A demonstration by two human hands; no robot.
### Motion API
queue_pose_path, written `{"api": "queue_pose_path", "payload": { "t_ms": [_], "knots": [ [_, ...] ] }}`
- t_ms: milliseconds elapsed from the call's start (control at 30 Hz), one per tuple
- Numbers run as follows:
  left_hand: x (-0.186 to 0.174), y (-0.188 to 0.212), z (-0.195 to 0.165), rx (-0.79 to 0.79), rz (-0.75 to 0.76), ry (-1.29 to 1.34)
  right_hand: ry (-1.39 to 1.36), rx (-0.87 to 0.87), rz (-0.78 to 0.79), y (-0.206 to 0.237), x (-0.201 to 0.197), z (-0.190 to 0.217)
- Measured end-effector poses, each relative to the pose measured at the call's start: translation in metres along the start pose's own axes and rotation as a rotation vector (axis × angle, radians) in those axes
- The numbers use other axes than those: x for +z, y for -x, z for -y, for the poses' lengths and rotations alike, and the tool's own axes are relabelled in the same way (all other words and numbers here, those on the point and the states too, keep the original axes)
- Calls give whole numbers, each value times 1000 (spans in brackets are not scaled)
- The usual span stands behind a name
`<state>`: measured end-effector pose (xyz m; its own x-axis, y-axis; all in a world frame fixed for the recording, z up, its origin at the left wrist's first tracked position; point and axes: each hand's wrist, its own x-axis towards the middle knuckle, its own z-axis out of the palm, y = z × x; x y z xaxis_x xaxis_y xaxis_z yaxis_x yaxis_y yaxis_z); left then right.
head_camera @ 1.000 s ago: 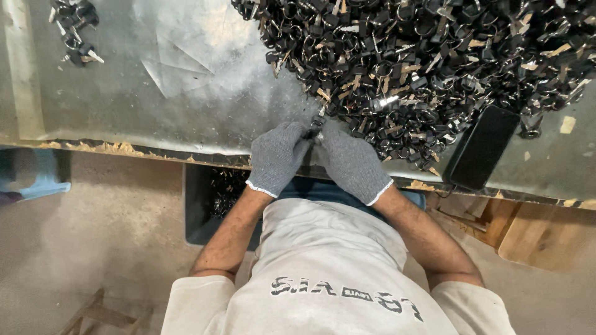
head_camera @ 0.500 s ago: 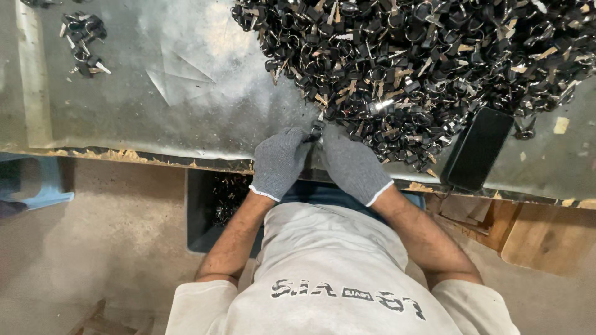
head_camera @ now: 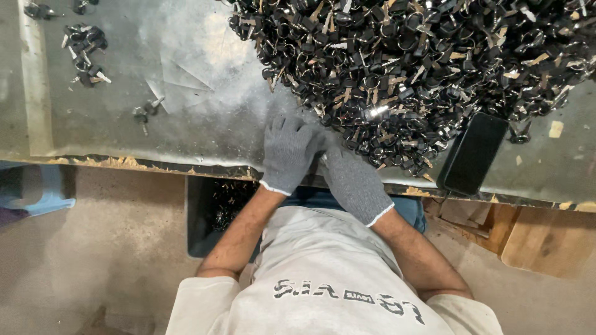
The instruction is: The person sorts a large pile of keys on a workbench, picking keys one at a time and placing selected keys into a bin below the table while setting others aside on the bench surface. The person works through the pile continuously with both gloved hands.
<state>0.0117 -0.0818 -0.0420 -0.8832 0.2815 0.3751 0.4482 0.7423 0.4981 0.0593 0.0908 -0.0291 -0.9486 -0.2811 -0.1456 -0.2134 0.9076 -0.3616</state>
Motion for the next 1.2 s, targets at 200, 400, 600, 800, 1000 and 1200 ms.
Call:
{"api": "queue_pose_path", "payload": {
  "t_ms": [200,400,600,800,1000,1200],
  "knots": [
    [1,-1,-5,-26,-46,30,-41,-52,-51,9,-9,2],
    [12,-23,7,63,-32,-6,9,-46,-63,5,-15,8],
    [2,23,10,143,2,-118,-80,45,42,10,-16,3],
    [-8,29,7,-247,31,214,-185,-66,-74,5,-14,7],
    [-21,26,6,-227,96,129,-287,-82,-20,-11,-17,12],
    [-12,28,14,-101,156,74,-57,-85,14,-22,-3,12]
  ]
}}
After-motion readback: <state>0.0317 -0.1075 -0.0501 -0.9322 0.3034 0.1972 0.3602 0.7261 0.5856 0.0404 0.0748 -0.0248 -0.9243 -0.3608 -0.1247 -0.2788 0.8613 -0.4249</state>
